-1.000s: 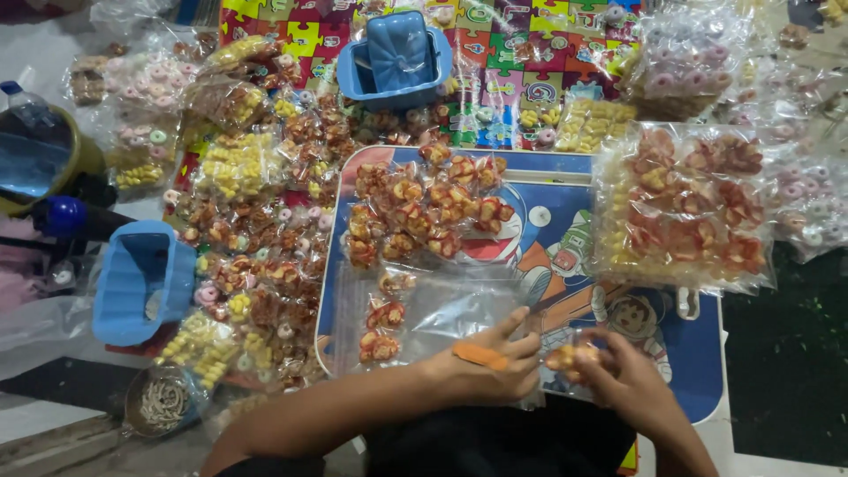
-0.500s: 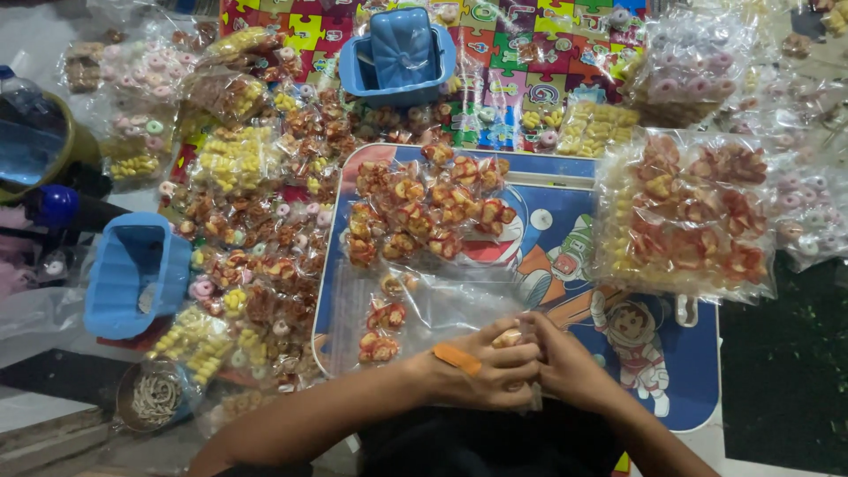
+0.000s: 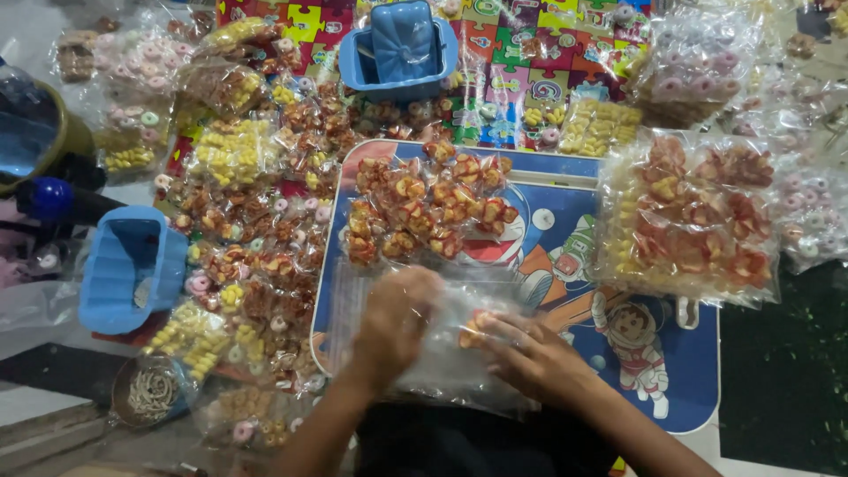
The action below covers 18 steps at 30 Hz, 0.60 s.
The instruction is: Packaging small snack bags into larger plastic bags
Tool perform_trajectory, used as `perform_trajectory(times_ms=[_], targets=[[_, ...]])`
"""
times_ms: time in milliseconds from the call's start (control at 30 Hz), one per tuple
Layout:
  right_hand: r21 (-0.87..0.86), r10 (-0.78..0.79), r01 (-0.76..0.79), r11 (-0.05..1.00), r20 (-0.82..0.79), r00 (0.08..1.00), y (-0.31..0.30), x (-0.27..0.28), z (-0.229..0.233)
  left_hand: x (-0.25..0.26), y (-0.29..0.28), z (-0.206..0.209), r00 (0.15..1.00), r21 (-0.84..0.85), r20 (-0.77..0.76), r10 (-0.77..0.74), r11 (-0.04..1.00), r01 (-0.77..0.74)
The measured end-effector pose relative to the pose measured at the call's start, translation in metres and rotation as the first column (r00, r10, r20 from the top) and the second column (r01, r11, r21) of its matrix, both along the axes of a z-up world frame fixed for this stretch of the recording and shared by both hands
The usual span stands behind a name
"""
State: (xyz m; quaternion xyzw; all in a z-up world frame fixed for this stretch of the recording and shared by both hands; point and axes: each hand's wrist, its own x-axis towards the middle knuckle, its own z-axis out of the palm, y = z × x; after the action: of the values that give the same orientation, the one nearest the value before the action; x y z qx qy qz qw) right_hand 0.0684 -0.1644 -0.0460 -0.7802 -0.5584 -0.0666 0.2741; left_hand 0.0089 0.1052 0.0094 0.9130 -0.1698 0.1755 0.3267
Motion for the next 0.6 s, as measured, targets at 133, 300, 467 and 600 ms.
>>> perform_trajectory(times_ms=[133,300,467,600], targets=[[-0.207,0.121,-0.11,0.972,0.041,0.992,0.004,0.001,-0.001,-0.009,0.036,-0.006,0.812,-0.145,-0.381,0.442,0.839,-0.524],[0.057,0.169,-0.162,0.985,-0.135,0.976,0.032,0.002,0.012,-0.029,0.052,-0.06,0.866,-0.116,-0.229,0.444,0.871,-0.477],[0.06,0.063,-0.065,0.996,0.044,0.997,0.051,0.005,0.002,-0.025,0.056,-0.064,0.9,-0.099,-0.168,0.401,0.902,-0.421],[0.038,0.049,-0.055,0.998,0.136,0.989,0.064,0.005,-0.03,-0.019,0.054,-0.061,0.899,-0.064,-0.183,0.397,0.908,-0.414]])
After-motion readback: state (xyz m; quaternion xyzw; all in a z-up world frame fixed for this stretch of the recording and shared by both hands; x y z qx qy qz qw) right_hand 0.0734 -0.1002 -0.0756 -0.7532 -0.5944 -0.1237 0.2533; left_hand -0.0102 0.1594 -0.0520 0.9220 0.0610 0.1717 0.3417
